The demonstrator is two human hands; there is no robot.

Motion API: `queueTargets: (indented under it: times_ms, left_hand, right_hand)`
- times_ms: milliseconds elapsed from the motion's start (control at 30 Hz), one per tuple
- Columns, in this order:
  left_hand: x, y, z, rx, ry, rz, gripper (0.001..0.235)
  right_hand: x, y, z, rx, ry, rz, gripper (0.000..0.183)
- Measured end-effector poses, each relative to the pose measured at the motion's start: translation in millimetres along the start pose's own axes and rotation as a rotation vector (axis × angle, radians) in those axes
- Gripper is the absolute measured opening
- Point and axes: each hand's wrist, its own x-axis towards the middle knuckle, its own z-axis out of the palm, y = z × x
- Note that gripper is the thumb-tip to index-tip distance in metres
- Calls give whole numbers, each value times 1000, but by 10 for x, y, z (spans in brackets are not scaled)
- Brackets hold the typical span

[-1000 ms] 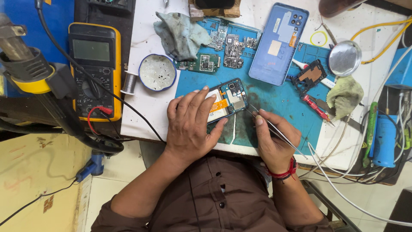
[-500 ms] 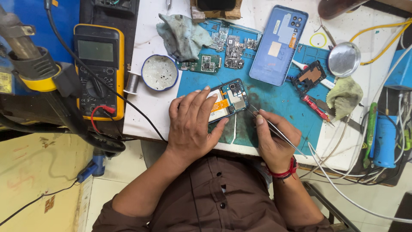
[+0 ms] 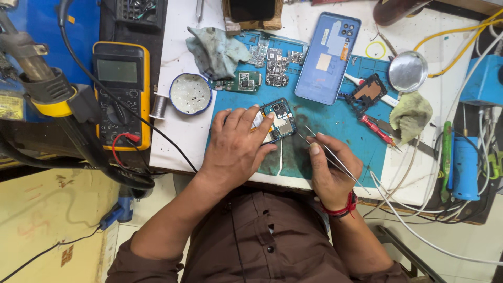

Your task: The person uses tweezers and a screwdriver to remove and reposition a small metal bracket on a disassembled smartphone. They then use a hot air gun to heat the bracket area, reposition it again, and finally reattach the phone's back cover.

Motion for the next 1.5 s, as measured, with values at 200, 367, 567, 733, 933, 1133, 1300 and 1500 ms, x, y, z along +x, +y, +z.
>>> queueTargets:
  times_ms: [200, 367, 567, 733, 933, 1133, 1300, 1500]
  left_hand:
    - [15, 6, -2, -3, -49, 34, 59]
    - [41, 62, 34, -17, -94, 117, 59]
    - [125, 150, 67, -5, -119, 182, 59]
    - [107, 149, 76, -15, -106, 168, 56]
    - [84, 137, 98, -23, -108, 155, 55]
    - [57, 59, 125, 3, -102, 166, 69]
    - [50, -51, 71, -15, -115, 138, 76]
    - [-38, -13, 61, -123, 50, 75, 80]
  right_hand:
    - [-19, 6, -10, 23, 12, 1, 21]
    - [-56, 57, -31, 50, 50, -37, 22]
    - [-55, 122, -70, 203, 166, -100, 27]
    - [365, 100, -374, -185, 209, -214, 18]
    - [817, 28, -577, -855, 111, -321, 50]
    - [776, 141, -563, -927, 154, -374, 58]
    - [650, 209, -539, -268, 213, -161, 37]
    - [394, -2, -480, -389, -103, -505, 28]
